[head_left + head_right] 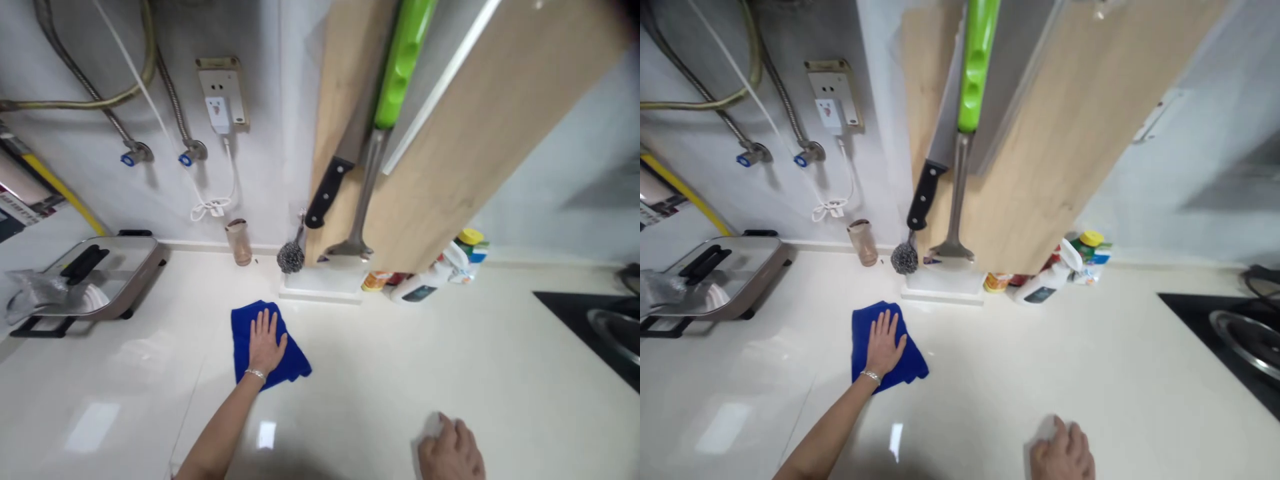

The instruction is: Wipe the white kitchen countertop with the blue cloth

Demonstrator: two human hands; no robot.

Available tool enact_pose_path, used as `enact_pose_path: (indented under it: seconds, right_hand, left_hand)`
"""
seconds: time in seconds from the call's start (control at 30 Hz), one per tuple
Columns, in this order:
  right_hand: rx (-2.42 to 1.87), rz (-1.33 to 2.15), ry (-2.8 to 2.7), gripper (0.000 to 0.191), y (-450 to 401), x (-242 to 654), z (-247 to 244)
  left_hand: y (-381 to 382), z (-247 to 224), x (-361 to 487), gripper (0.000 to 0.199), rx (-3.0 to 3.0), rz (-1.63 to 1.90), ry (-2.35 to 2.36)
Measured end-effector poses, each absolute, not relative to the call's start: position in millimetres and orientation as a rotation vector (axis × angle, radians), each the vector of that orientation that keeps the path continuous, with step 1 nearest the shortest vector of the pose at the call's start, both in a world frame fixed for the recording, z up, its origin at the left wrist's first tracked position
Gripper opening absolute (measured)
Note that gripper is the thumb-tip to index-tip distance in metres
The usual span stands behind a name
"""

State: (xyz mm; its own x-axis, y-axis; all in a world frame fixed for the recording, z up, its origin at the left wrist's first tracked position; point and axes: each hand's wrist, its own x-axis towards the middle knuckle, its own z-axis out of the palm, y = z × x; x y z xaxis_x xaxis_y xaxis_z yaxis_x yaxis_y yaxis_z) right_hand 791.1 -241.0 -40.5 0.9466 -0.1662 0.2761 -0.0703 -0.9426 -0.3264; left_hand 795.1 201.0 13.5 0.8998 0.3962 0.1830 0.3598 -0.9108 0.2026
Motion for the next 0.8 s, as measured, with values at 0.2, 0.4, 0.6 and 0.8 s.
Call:
enact_pose_path:
  seconds: [0.2,0.4,0.6,0.8]
  right_hand:
    - [-2.828,-0.511,0.166,0.054,-237.5,790.5,-39.2]
    - [-2.835,-0.498,0.133,0.053,-242.8,787.5,-40.8]
    - [-2.819,-0.466,0.025,0.055,-251.7,781.6,-48.5]
    - [-2.828,-0.477,-0.041,0.056,-251.2,779.1,-48.0]
  left_hand:
    - [87.5,11.3,767.5,0.065,2.875,0.275,0.331]
    - [67.9,21.1,708.6,0.065,2.901,0.121,0.057]
    - [119.3,30.7,651.1,0.061,2.979,0.051,0.067]
    - [162.1,23.1,621.6,0.059,3.022,0.169,0.388]
